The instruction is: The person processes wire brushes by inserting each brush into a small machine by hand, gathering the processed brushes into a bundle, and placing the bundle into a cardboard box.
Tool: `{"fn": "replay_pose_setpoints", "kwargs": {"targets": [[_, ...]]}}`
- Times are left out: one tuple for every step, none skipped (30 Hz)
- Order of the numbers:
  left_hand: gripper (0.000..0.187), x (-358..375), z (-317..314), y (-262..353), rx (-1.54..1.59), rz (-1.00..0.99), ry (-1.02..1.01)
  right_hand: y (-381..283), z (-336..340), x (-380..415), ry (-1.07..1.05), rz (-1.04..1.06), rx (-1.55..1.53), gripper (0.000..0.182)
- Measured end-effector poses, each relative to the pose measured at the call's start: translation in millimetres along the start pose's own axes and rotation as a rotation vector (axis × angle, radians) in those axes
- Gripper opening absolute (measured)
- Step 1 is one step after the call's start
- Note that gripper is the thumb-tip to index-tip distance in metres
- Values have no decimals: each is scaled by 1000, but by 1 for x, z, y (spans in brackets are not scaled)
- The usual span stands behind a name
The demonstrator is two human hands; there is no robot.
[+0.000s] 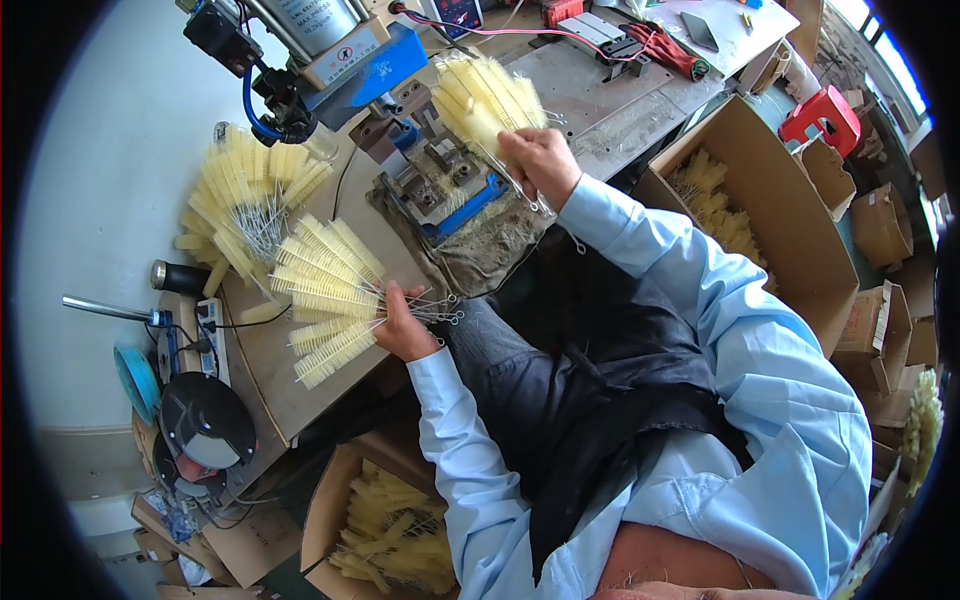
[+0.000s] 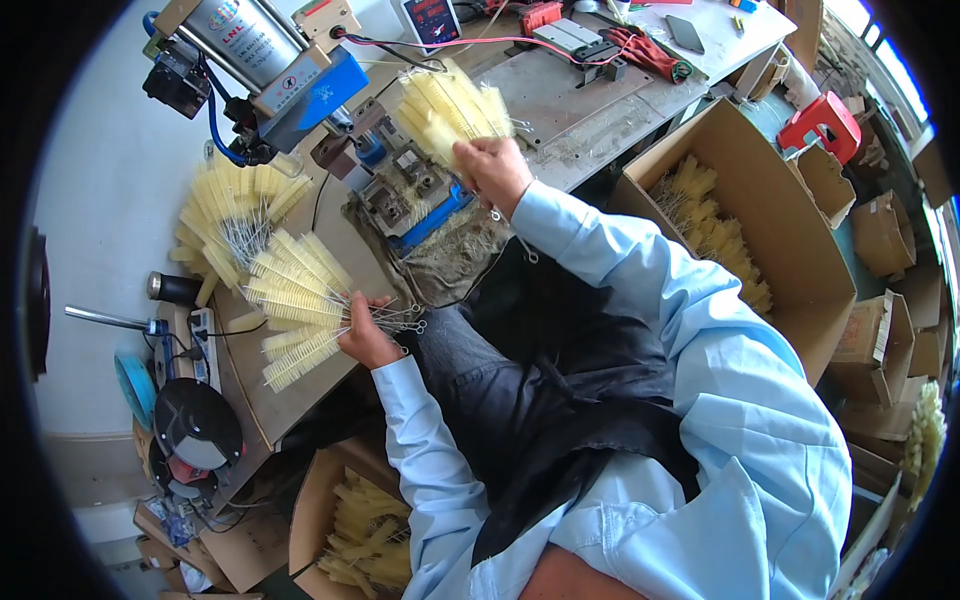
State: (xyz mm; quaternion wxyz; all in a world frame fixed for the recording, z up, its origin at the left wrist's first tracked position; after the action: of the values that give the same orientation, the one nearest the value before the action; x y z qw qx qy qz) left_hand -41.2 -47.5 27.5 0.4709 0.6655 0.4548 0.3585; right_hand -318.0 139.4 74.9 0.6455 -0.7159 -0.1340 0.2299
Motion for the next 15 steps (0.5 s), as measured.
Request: {"fn": "replay_pose_setpoints", "kwargs": {"targets": [[35, 0, 0, -1, 1, 0, -7, -8, 10, -11, 19, 93, 120, 38], [33, -1, 1, -1, 18, -13, 5, -16, 20, -23, 41, 185, 240, 39], [32, -1, 1, -1, 36, -24, 12, -18, 28, -36, 91, 220, 276, 40], [32, -1, 0, -1, 37, -21, -4, -31, 38, -50, 142, 337, 499, 40], [35, -2, 2, -6, 16, 43, 3, -32, 44, -65, 155, 320, 532, 41], [38, -3, 3, -11, -7, 106, 11, -33, 50, -78, 167, 302, 562, 42], [25, 2, -1, -6, 5, 93, 33, -35, 55, -88, 181, 301, 564, 42], [25, 3, -4, -4, 3, 93, 20, -30, 57, -99, 152, 207, 639, 42], [20, 5, -3, -3, -21, 108, 39, -24, 60, -104, 122, 110, 710, 44], [17, 6, -3, -2, -45, 122, 57, -24, 62, -105, 136, 108, 709, 44], [17, 8, -4, 2, -39, 96, 61, -25, 63, -104, 148, 119, 743, 46], [17, 9, -6, 3, -44, 97, 49, -25, 66, -102, 158, 129, 776, 49], [17, 9, -4, 3, -57, 100, 59, -24, 69, -98, 219, 235, 793, 53], [18, 8, -3, 2, -70, 103, 72, -38, 69, -80, 313, 388, 789, 49], [20, 6, -3, 2, -67, 76, 60, -42, 68, -62, 326, 457, 739, 43]]}}
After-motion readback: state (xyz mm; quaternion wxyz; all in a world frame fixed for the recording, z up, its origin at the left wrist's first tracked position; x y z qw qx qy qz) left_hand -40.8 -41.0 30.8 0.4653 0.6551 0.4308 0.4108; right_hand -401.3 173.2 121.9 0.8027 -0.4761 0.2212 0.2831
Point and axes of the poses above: each hand's wrist, its own x-axis away from the middle knuckle, its own z-axis out of the back of the hand, y = z × x, the point moved 9 cm from there along -x, towards the middle knuckle, and after that the axes turned 12 degrees about z, right-handed, at the moved point
